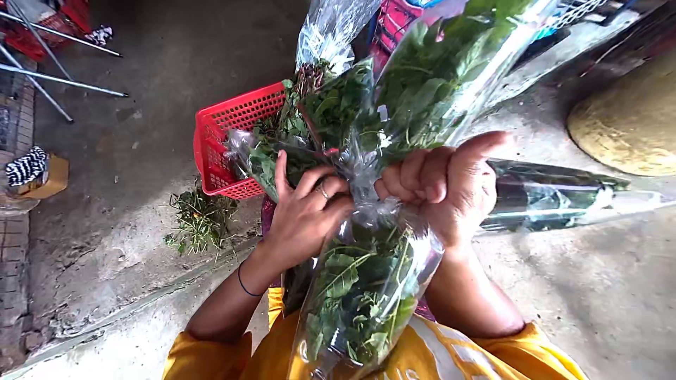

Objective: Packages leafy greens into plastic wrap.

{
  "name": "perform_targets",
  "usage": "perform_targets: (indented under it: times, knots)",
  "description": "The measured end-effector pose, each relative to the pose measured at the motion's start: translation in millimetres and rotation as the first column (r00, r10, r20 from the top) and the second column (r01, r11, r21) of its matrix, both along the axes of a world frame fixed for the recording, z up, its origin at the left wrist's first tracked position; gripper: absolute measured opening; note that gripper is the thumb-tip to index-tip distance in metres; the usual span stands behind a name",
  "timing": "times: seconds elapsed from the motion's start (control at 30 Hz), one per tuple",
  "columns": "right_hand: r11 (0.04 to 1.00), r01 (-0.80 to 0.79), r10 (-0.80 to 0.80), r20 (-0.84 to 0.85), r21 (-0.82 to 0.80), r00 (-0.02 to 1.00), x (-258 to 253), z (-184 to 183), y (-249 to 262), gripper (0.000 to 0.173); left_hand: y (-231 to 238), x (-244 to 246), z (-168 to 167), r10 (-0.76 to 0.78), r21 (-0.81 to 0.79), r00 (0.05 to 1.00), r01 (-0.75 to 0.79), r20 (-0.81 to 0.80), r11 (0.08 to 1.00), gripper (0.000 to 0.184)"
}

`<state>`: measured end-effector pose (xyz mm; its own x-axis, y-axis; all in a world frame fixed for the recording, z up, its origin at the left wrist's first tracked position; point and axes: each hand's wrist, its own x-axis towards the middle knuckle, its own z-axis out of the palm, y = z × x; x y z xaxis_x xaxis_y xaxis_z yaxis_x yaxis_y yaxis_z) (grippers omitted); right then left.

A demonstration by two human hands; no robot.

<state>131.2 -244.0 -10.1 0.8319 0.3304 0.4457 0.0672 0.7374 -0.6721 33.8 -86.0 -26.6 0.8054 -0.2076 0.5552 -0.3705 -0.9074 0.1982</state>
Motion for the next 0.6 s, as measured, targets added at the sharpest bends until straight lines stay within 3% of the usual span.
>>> perform_targets:
  times: [0.1,0.17,0.33,0.43,0.53,0.6]
  knots:
    - [0.999,-0.024,0.023,0.026,0.039,0.999,2,-5,-2,0.058,12,-1,0,-0.035,-0.291,0.996,0.010,-0.081,0.957,0.031]
    - [0.997,-0.034,0.029,0.082,0.065,0.996,3,-6,-2,0.055,16,2,6,-0.023,-0.445,0.995,-0.021,-0.093,0.895,0.029]
    - [0.996,-0.055,0.029,0.308,0.077,0.951,16,-10,1,0.048,20,22,27,-0.034,-0.213,0.987,0.000,-0.158,0.977,0.019]
    - [0.993,-0.116,0.102,0.371,0.017,0.923,40,-14,12,0.047,24,44,36,-0.050,-0.208,0.948,-0.017,-0.314,0.978,0.013]
    - [0.974,-0.133,0.182,0.278,-0.185,0.943,71,-21,21,0.044,32,70,30,-0.021,-0.150,0.891,-0.053,-0.453,0.987,0.012]
    - [0.894,-0.027,0.179,0.302,-0.447,0.936,92,-25,16,0.027,36,83,21,0.024,-0.120,0.881,-0.091,-0.473,0.989,0.014]
